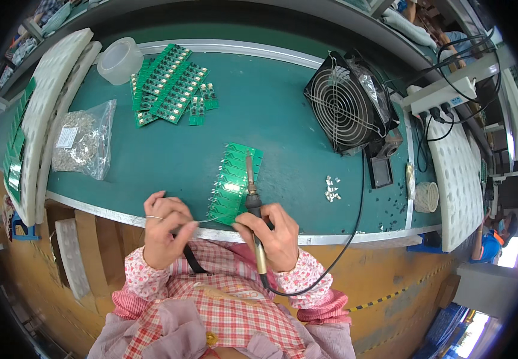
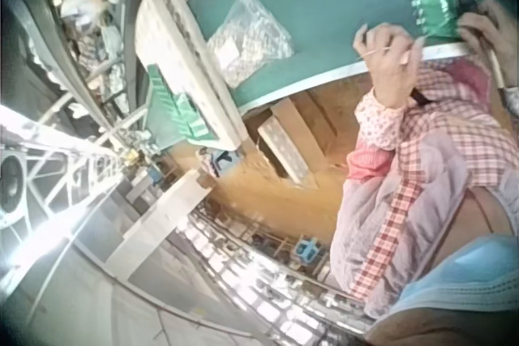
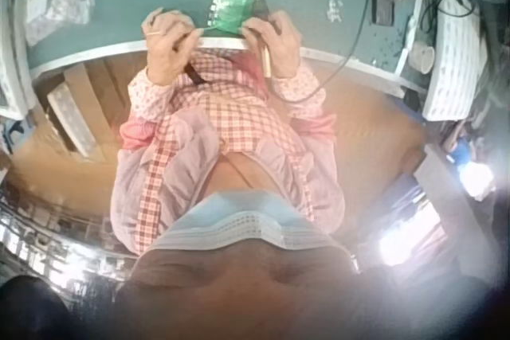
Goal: The person inserts metal components into circuit boards by hand, then solders the components onto the boards using a soldering iron and solder wire.
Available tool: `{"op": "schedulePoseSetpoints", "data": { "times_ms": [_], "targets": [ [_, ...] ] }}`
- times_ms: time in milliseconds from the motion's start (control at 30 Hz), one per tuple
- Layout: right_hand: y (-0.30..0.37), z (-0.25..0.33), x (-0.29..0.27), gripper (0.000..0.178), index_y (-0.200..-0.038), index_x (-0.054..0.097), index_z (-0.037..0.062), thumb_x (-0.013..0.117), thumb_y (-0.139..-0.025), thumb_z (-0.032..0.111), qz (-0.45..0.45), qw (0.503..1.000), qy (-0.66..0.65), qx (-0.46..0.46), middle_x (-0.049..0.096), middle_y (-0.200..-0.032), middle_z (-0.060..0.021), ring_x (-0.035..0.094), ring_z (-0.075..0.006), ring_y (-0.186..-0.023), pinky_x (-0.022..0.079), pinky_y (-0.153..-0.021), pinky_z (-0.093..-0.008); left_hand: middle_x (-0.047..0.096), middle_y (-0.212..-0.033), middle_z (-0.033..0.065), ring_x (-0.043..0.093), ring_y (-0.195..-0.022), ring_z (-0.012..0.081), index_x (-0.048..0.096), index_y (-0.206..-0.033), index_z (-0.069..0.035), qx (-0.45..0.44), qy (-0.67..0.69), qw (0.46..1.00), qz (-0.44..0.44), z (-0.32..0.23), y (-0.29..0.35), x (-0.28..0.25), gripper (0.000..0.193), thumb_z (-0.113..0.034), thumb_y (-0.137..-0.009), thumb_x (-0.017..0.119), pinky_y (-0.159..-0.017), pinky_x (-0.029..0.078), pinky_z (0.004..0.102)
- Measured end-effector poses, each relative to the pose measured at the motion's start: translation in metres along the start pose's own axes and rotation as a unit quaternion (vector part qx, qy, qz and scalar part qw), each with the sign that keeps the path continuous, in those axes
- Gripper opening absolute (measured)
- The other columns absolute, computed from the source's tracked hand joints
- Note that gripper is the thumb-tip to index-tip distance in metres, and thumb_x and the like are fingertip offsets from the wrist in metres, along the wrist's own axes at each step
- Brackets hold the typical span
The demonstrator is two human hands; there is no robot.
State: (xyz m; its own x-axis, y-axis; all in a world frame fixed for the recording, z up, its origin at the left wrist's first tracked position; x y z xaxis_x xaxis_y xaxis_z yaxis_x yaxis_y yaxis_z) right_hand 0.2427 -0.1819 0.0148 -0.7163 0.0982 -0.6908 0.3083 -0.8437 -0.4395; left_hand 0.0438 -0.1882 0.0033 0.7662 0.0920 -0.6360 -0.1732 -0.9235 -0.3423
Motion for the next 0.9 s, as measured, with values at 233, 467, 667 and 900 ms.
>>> {"op": "schedulePoseSetpoints", "data": {
  "times_ms": [233,467,667,900],
  "targets": [
    [-0.005,0.005,0.026,0.044,-0.108,0.063,0.0137,0.085,-0.069,0.012,-0.006,0.998,0.046,0.035,0.049,-0.087,-0.0084,0.058,-0.0237,-0.062,0.048,-0.053,-0.0361,0.064,-0.082,0.0037,0.061,-0.084,0.0223,0.064,-0.074,-0.006,-0.018,-0.003,0.999,-0.048,0.025,-0.022,-0.028,0.011,-0.004,-0.075,0.075,-0.095,0.038,0.0430],
    [-0.016,-0.001,0.002,0.038,-0.106,0.064,0.0103,0.081,-0.072,0.008,-0.067,0.997,0.023,0.029,0.056,-0.080,-0.0088,0.060,-0.0236,-0.062,0.048,-0.052,-0.0337,0.065,-0.081,0.0018,0.061,-0.078,0.0187,0.064,-0.072,-0.007,0.054,0.078,0.994,0.063,0.043,-0.102,-0.004,0.013,-0.009,-0.075,0.077,-0.082,0.039,0.0365],
    [-0.009,-0.022,-0.011,0.021,-0.104,0.057,-0.0007,0.054,-0.093,0.017,-0.136,0.961,-0.191,0.147,0.054,-0.065,-0.0072,0.053,-0.0158,-0.050,0.043,-0.047,-0.0273,0.063,-0.080,0.0012,0.060,-0.075,0.0158,0.060,-0.067,-0.007,0.044,0.155,0.979,0.125,0.057,-0.116,0.011,0.018,-0.009,-0.075,0.075,-0.081,0.037,0.0342],
    [-0.004,-0.044,0.006,0.022,-0.098,0.049,-0.0019,0.056,-0.092,0.018,-0.142,0.904,-0.320,0.246,0.057,-0.063,-0.0096,0.056,-0.0140,-0.049,0.046,-0.047,-0.0272,0.063,-0.081,-0.0001,0.059,-0.077,0.0129,0.058,-0.065,-0.008,0.028,0.205,0.965,0.160,0.066,-0.111,0.020,0.019,-0.008,-0.073,0.075,-0.081,0.032,0.0337]
  ]
}}
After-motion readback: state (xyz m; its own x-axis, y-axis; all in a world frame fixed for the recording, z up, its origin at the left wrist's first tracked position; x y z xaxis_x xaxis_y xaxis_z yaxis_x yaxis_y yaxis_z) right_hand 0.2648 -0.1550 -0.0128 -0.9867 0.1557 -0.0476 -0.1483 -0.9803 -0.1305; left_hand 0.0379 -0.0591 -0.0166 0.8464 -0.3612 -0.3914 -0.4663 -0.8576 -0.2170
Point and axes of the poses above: each hand's wrist, its own y-axis away from the middle knuckle, its own x-axis out of the palm, z = x × y, the point moved 7 cm from there along -y, towards the middle knuckle
